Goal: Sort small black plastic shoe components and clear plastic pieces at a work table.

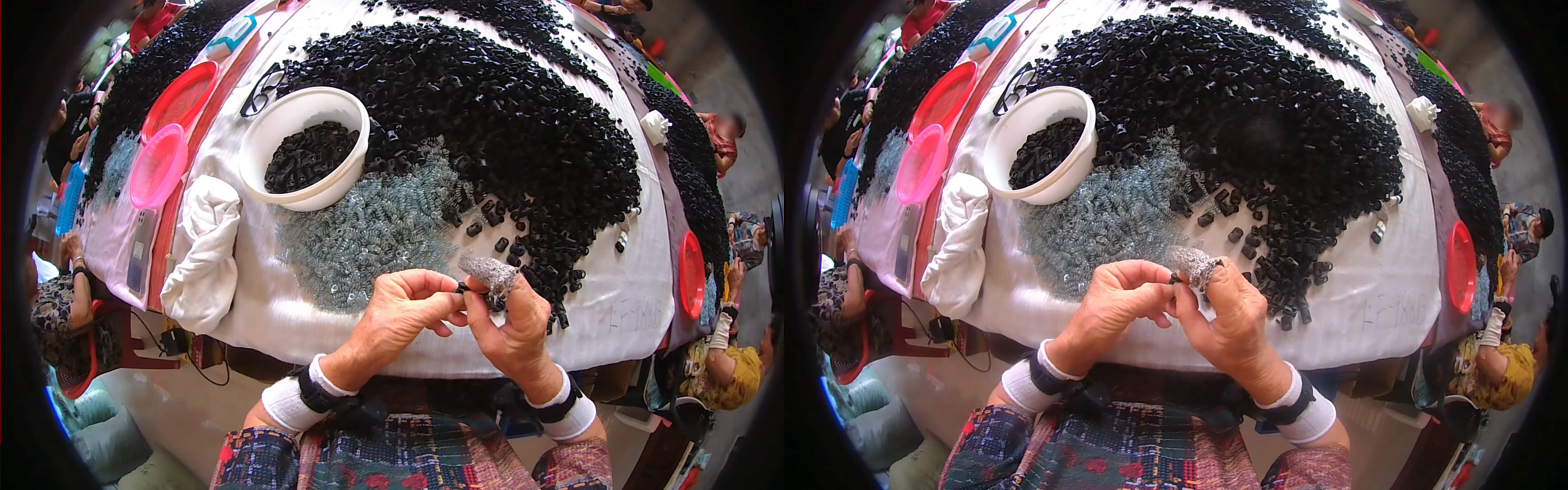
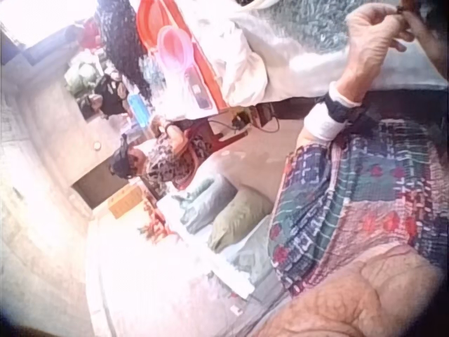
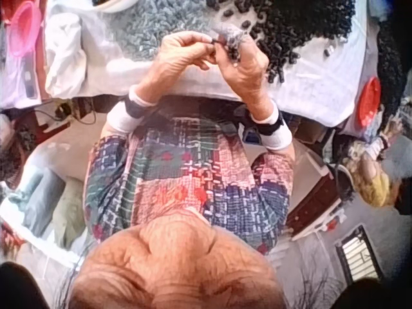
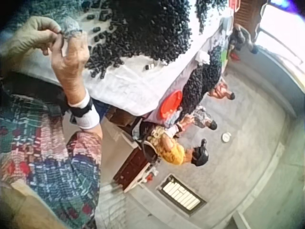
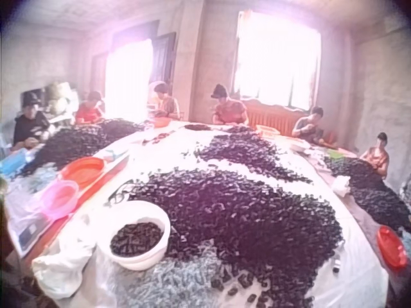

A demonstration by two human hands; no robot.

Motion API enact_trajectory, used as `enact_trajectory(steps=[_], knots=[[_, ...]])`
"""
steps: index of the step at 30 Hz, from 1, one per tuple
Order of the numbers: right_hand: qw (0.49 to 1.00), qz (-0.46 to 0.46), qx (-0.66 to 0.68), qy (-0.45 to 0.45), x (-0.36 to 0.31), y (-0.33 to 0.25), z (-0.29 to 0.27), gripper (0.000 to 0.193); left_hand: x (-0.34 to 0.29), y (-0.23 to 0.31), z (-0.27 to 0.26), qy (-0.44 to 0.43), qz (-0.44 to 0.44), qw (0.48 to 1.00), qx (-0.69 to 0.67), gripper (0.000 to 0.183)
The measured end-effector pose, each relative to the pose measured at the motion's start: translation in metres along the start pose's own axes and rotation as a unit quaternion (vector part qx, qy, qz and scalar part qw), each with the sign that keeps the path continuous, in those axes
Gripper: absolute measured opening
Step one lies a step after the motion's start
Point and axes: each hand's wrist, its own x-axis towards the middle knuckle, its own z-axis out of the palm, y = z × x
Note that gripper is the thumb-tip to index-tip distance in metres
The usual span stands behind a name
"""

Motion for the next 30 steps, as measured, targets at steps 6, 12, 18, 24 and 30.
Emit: enact_trajectory(steps=[6, 12, 18, 24, 30], knots=[[0.997, 0.005, 0.001, -0.076, 0.004, -0.006, -0.002, 0.046, -0.002, 0.005, 0.000, -0.001, -0.002, 0.999, -0.046, 0.017], [0.999, 0.000, 0.005, -0.052, -0.003, -0.007, 0.006, 0.047, -0.003, 0.003, -0.002, -0.011, 0.010, 1.000, -0.020, 0.014], [0.996, -0.047, -0.049, -0.058, -0.006, -0.004, 0.006, 0.044, -0.003, 0.003, -0.002, -0.014, -0.010, 1.000, 0.005, 0.015], [0.989, -0.113, -0.069, -0.060, 0.001, 0.002, 0.007, 0.035, -0.003, 0.006, -0.006, -0.005, -0.030, 0.999, 0.015, 0.017], [0.994, -0.085, -0.048, -0.042, 0.006, 0.003, 0.000, 0.030, 0.000, 0.007, -0.010, -0.024, -0.072, 0.995, -0.061, 0.029]])
